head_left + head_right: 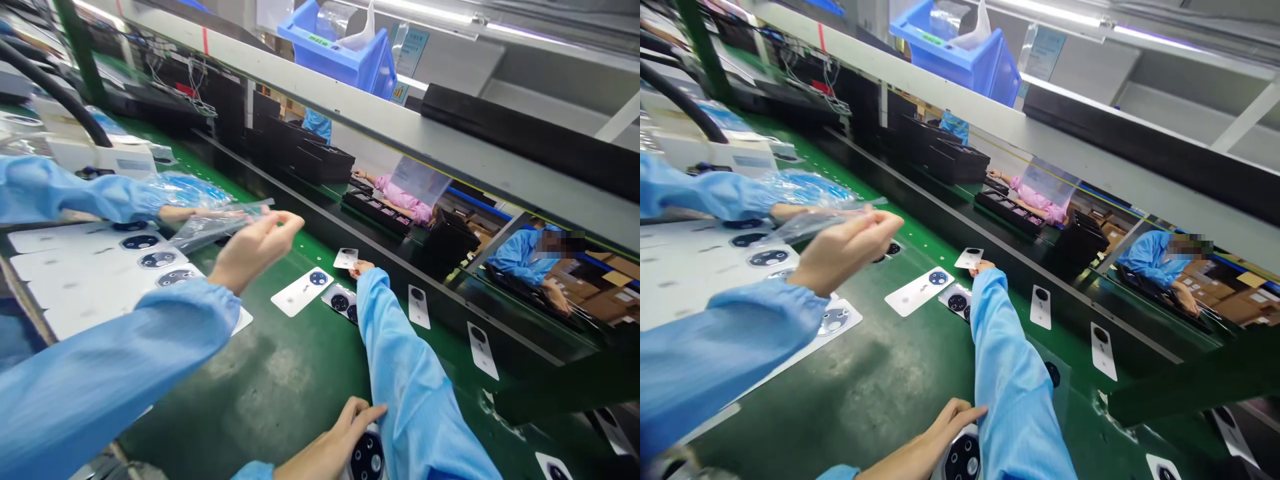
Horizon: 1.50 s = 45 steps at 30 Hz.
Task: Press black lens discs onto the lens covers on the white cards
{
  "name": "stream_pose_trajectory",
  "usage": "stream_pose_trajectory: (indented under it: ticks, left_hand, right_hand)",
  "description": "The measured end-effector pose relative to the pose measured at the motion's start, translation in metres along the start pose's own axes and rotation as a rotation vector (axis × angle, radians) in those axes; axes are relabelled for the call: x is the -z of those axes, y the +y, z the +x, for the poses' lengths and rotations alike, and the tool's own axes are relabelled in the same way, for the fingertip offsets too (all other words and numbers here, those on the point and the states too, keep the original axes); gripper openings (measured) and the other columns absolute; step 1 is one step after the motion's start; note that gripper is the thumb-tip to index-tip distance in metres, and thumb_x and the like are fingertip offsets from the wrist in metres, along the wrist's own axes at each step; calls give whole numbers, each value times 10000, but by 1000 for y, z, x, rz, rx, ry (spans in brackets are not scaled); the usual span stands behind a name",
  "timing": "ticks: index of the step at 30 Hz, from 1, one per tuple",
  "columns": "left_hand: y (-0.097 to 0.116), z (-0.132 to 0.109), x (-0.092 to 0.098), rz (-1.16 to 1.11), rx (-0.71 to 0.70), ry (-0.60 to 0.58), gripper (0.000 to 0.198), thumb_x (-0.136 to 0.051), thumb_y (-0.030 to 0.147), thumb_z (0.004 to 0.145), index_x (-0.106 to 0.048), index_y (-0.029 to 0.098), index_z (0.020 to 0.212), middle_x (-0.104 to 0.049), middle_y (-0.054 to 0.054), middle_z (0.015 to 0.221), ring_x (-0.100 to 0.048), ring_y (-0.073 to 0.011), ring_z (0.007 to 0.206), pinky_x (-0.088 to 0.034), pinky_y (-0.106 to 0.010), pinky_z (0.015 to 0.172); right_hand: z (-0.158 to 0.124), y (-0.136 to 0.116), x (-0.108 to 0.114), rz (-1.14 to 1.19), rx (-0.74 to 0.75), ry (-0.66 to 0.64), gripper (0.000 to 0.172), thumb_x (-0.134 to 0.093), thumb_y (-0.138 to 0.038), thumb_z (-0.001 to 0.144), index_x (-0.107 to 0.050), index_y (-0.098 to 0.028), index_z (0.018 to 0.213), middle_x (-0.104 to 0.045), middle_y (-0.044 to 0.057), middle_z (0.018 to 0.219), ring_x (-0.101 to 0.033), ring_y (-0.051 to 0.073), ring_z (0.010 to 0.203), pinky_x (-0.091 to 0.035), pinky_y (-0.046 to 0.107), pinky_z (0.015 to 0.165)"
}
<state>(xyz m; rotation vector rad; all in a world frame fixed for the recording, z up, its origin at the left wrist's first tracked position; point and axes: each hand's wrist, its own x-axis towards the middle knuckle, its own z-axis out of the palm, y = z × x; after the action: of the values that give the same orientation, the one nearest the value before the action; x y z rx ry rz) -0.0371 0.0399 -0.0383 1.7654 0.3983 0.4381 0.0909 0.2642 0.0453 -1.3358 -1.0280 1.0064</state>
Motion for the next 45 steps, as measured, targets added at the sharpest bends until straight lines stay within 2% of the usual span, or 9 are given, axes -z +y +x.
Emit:
stream_pose_trajectory:
  ticks: [3,6,10,14,17,21,25,38,45]
  left_hand:
    - [-3,2,0,-100,59,115,978,-550,1,581,-172,372,1404,-256,-25,1368,-343,-280,1240,-305,-399,1046]
    - [0,3,0,-331,180,177,991,-573,36,584,-117,297,1424,-407,-72,1258,-456,-271,1138,-367,-423,982]
    - [12,5,-1,-695,247,131,1033,-642,124,626,10,222,1422,-576,-79,1072,-590,-236,951,-442,-387,850]
    - [24,3,-2,-791,299,126,1053,-732,224,635,-26,194,1415,-619,-92,1051,-616,-218,903,-451,-344,802]
    - [31,1,-5,-813,324,130,970,-726,293,677,-89,234,1407,-596,-96,1141,-616,-206,929,-461,-332,805]
    - [35,-1,-13,-826,301,124,913,-702,314,711,-108,275,1403,-534,-93,1266,-587,-215,1034,-437,-355,887]
    - [36,-2,-24,-819,276,130,952,-704,305,694,-74,285,1408,-503,-99,1302,-566,-237,1058,-425,-391,899]
    - [27,-2,-39,-730,200,230,807,-640,272,756,-160,237,1404,-538,-120,1236,-585,-248,1002,-450,-371,824]
    - [32,-4,-38,-784,225,258,769,-666,245,726,-243,202,1366,-547,-131,1216,-570,-253,1022,-428,-378,847]
  right_hand:
    - [2,6,-5,-98,-99,-68,319,-543,-294,894,-516,-126,1164,-566,82,1130,-597,176,918,-513,379,768]
    - [-2,5,20,-212,-139,-95,307,-540,-295,895,-524,-133,1155,-573,77,1115,-602,168,895,-522,364,752]
    - [-24,-10,107,-422,-130,-73,276,-543,-299,890,-546,-144,1119,-589,64,1079,-608,162,867,-531,346,732]
    - [-81,-13,202,-680,-124,-33,209,-555,-273,883,-573,-138,1042,-609,41,984,-605,142,802,-525,317,692]
    - [-129,7,238,-844,-141,-100,132,-571,-260,872,-606,-134,891,-620,17,882,-595,123,753,-512,304,693]
    - [-163,42,239,-980,-88,-204,131,-606,-247,842,-605,-139,915,-607,23,931,-583,145,820,-488,350,773]
    - [-163,62,226,-1073,-33,-236,235,-645,-253,803,-579,-148,1003,-567,43,1043,-557,171,895,-468,373,807]
    - [-137,75,222,-1206,-91,-258,223,-551,-327,875,-563,-145,1002,-589,30,934,-576,137,766,-493,321,696]
    - [-166,81,223,-1114,51,-146,383,-725,-266,652,-546,-207,985,-487,13,954,-547,146,781,-498,308,704]
